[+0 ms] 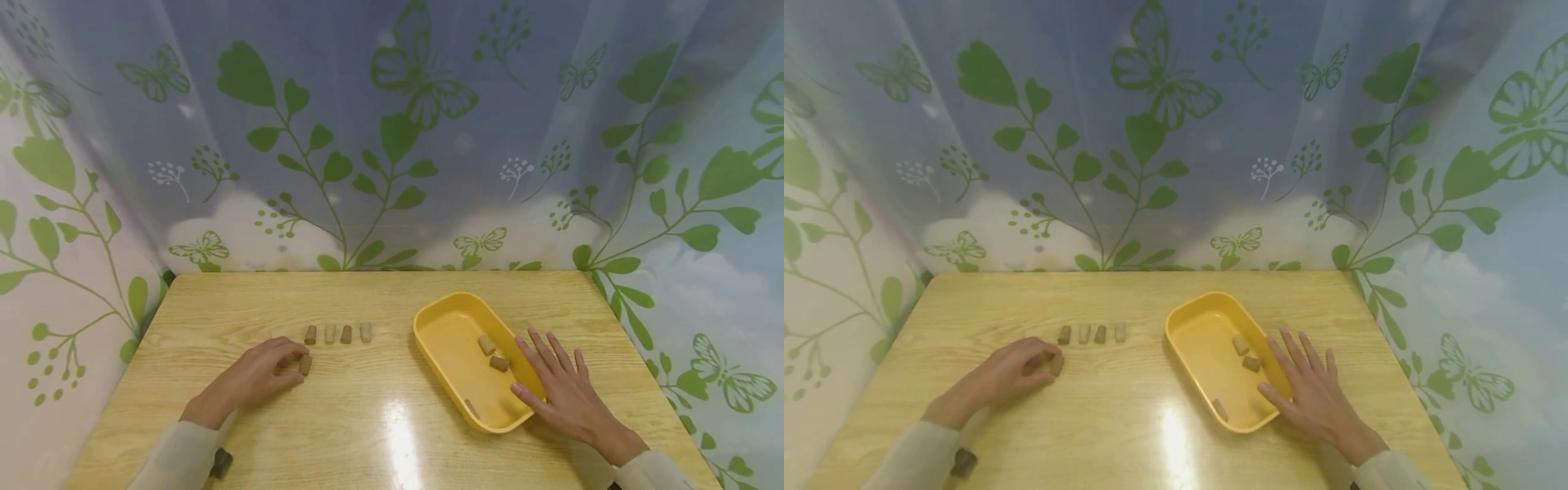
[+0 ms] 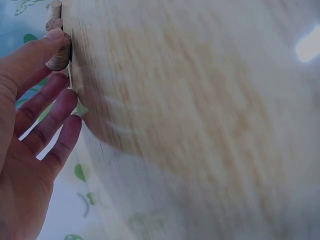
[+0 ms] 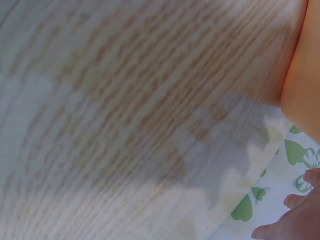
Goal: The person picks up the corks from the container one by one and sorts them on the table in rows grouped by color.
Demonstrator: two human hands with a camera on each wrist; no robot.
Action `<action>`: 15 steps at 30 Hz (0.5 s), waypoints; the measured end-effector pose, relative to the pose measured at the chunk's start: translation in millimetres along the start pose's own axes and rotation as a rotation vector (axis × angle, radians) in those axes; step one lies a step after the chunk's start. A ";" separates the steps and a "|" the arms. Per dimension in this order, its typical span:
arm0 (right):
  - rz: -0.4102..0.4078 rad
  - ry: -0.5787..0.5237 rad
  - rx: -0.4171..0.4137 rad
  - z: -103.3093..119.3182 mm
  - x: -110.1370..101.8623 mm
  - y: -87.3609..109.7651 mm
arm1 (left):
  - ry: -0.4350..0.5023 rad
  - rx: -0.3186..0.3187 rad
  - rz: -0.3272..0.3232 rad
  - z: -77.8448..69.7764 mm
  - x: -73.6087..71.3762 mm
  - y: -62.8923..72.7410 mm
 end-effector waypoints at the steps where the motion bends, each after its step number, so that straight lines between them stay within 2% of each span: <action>1: -0.003 0.000 -0.001 0.1 -0.4 0.0 | 0.000 0.002 -0.004 -0.3 -0.2 -0.1; 7: -0.002 -0.004 0.002 -0.2 -0.2 0.1 | -0.011 0.015 -0.035 -2.8 -3.8 -1.0; 15: 0.006 -0.009 0.011 -1.6 1.2 -0.1 | -0.014 0.064 -0.096 -16.3 -17.7 -9.0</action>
Point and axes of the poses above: each hand's wrist, its own y-axis away from the middle knuckle, its own x-axis out of the palm, z = x × y, the point moved 9 cm from there along -y, towards the middle knuckle, and after that the axes turned 11 degrees about -y, right-handed, at the moved point
